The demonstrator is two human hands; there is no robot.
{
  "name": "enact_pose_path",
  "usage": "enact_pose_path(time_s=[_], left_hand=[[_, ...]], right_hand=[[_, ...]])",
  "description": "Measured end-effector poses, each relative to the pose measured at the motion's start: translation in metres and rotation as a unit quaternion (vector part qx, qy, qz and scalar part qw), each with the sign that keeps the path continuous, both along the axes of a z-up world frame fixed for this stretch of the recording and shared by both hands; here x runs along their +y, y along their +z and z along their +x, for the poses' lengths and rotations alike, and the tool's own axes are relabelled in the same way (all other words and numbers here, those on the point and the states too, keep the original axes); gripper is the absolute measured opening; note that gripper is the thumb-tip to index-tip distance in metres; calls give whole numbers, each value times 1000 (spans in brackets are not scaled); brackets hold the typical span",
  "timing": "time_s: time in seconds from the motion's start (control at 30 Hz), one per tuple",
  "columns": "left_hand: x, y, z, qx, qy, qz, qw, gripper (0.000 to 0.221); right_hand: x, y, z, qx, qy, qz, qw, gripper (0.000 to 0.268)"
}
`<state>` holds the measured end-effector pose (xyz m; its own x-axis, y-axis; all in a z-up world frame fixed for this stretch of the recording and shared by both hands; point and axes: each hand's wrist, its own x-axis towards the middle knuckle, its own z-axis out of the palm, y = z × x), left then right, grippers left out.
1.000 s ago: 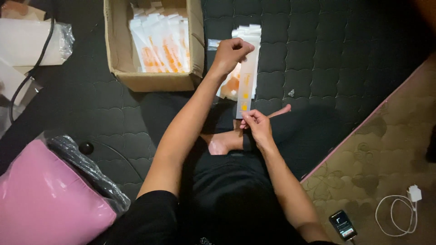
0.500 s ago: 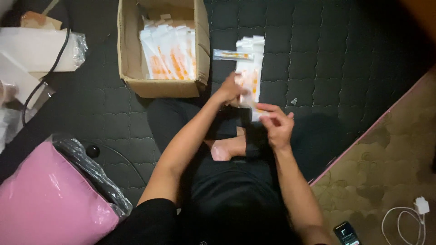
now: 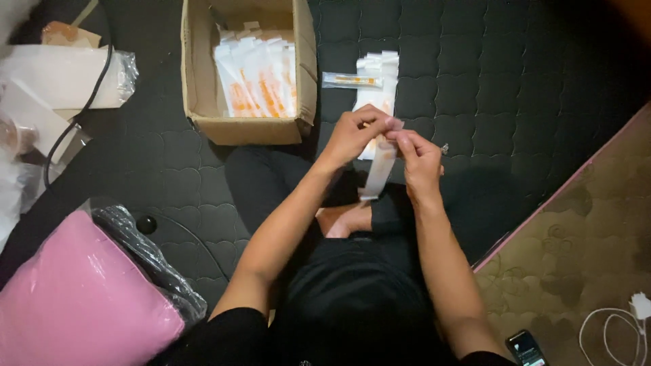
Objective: Picking up individually packaged strips from the floor and organizing them into a cardboard box.
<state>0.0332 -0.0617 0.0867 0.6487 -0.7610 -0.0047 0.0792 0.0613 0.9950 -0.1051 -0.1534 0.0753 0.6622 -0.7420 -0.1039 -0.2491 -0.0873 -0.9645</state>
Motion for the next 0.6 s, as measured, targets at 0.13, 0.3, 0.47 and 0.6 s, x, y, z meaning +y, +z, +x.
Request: enact_pose_path(time_s=[0.13,0.3,0.47,0.6], left_hand=[[-14,-9,11,-21,36,23,999,15],[-24,-5,37,-94,106,43,989,22],[-29,15,52,-41,120,15,992,29],[-32,16,59,1,125,48,991,32]], right_hand=[[14,16,4,-71,0,48,996,21],[23,1,-9,-95,46,94,990,24],[37,-8,-31,-20,90,178,980,28],[49,-3,-45,22,85,200,976,26]])
